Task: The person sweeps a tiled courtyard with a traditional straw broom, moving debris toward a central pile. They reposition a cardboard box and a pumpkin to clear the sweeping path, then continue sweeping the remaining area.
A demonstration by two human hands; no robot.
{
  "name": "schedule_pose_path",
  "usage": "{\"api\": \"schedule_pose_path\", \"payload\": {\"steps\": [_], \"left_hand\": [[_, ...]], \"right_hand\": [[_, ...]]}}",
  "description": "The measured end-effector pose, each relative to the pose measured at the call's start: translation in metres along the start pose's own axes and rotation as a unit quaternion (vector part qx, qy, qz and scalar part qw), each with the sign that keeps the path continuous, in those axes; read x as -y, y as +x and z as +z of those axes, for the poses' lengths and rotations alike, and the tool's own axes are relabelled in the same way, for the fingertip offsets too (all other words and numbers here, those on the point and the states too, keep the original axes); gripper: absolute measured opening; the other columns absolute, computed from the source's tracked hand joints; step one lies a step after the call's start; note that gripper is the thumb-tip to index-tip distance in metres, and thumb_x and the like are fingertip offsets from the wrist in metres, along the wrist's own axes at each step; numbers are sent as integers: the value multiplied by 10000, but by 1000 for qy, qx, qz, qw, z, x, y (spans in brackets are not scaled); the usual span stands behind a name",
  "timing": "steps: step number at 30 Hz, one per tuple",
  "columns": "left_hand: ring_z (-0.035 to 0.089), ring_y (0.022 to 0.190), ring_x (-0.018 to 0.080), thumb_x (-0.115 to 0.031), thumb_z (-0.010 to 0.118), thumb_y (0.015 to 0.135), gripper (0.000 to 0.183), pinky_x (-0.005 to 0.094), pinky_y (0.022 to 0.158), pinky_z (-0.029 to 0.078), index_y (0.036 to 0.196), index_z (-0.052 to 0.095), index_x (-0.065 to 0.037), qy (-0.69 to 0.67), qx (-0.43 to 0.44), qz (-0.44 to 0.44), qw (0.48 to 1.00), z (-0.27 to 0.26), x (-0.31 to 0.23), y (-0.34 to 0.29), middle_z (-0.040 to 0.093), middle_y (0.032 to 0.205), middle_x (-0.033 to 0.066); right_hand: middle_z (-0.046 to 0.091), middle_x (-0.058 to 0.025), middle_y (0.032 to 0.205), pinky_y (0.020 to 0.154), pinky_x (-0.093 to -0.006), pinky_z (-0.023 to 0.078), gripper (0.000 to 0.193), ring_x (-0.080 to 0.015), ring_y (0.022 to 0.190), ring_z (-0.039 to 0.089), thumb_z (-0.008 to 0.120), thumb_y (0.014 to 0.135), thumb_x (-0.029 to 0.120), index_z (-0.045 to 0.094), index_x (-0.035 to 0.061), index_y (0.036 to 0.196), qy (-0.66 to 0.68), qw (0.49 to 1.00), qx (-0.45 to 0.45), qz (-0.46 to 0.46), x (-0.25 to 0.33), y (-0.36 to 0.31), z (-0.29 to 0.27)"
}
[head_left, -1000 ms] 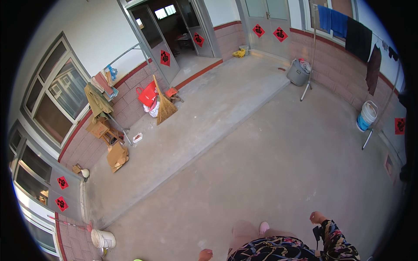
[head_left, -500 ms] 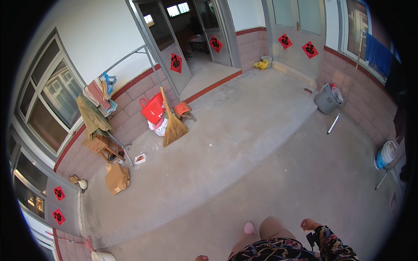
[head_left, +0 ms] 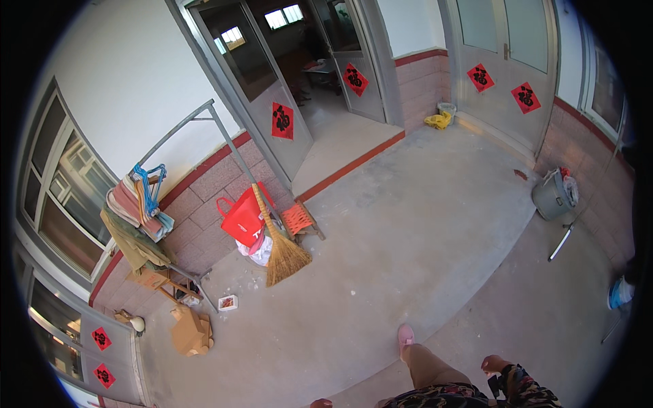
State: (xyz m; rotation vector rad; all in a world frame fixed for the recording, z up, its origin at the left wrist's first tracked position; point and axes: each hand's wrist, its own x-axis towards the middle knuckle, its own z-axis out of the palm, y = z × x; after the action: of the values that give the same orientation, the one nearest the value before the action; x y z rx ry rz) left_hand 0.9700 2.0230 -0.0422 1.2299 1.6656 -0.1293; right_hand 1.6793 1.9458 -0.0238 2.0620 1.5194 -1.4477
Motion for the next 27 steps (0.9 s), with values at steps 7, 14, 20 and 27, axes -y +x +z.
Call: {"api": "schedule_pose_path", "payload": {"steps": [7, 14, 20, 27], "left_hand": [[650, 758, 213, -236, 600, 766, 216, 320, 712, 507, 941, 656, -124, 109, -159, 52, 980, -130, -183, 71, 675, 765, 54], [593, 870, 282, -174, 602, 758, 244, 393, 773, 485, 995, 618, -120, 97, -213, 103, 967, -265, -321, 148, 631, 861, 94], [579, 851, 293, -128, 623, 752, 328, 389, 759, 481, 1074, 569, -97, 44, -278, 166, 945, -406, -391, 259, 597, 917, 121], [577, 845, 273, -137, 651, 754, 520, 370, 741, 477, 1223, 457, -23, -42, -338, 191, 921, -590, -452, 423, 582, 977, 146]], "right_hand": [[667, -49, 681, 594, -297, 519, 113, -175, 628, 653, 576, 744, 141, 645, 64, 790, 112, 990, -77, -34, 90, 59, -170], [667, -42, 671, 581, -268, 529, 114, -147, 597, 653, 599, 702, 134, 654, 61, 772, 4, 998, 37, -53, 95, 99, -184], [639, -133, 686, 565, -335, 569, 86, -218, 606, 653, 563, 753, 20, 623, -17, 801, 127, 981, 38, 138, 157, 144, -221], [641, -138, 683, 518, -329, 553, 82, -221, 574, 646, 556, 774, 6, 594, -23, 840, 304, 935, -56, 173, 326, 212, -305]]}}
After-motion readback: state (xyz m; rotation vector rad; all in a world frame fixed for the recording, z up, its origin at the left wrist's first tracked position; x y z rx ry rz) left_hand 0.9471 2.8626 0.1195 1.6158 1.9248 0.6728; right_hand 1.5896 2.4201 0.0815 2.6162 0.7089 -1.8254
